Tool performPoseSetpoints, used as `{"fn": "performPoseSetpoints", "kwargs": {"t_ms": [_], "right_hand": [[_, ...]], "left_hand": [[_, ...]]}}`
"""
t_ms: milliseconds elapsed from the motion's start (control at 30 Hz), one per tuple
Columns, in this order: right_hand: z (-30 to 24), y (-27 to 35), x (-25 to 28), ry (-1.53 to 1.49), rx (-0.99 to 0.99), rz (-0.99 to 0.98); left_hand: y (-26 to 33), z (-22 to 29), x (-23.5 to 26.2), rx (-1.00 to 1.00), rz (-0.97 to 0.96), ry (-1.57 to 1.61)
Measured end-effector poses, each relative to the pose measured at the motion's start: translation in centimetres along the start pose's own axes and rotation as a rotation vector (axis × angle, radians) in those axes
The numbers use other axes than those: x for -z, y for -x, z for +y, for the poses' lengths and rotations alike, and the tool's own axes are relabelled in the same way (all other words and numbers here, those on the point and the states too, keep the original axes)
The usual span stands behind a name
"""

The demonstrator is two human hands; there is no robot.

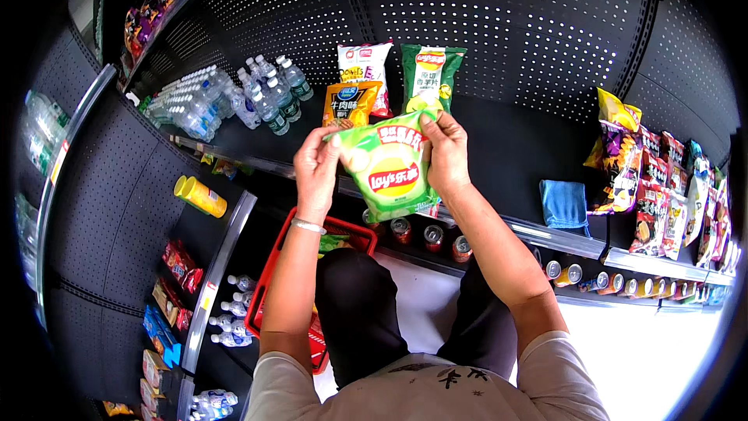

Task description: The person wipes a store shelf with a blue cloth and then restocks it with various snack items. They take bags of chips and other snacks from a red basket and place them on the shelf, arranging them in rows.

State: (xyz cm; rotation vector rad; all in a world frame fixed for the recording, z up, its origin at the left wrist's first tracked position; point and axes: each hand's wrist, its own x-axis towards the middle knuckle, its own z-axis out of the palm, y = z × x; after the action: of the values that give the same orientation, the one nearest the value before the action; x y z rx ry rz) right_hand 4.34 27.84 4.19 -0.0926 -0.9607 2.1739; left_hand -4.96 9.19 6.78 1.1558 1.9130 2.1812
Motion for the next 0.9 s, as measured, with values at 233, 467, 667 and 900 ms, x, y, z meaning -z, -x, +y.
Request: {"fn": "performPoseSetpoints", "kwargs": {"t_ms": [233, 467, 667, 900], "right_hand": [[-1.7, -2.4, 0.9, -0.163, 0.058, 0.25], [0.5, -4.1, 4.7, 0.643, 0.056, -0.112], [3.2, -3.7, 5.5, 1.044, -0.091, -0.081], [5.7, -5.4, 7.7, 0.957, 0.016, 0.229]], "left_hand": [[0.9, -5.1, -3.8, 0.328, -0.273, 0.147], [-2.9, -9.1, -5.3, 0.295, 0.021, 0.173], [-3.9, -12.1, -4.4, 0.252, 0.041, -0.003], [-2.7, -14.8, -5.2, 0.256, -0.092, -0.061]]}}
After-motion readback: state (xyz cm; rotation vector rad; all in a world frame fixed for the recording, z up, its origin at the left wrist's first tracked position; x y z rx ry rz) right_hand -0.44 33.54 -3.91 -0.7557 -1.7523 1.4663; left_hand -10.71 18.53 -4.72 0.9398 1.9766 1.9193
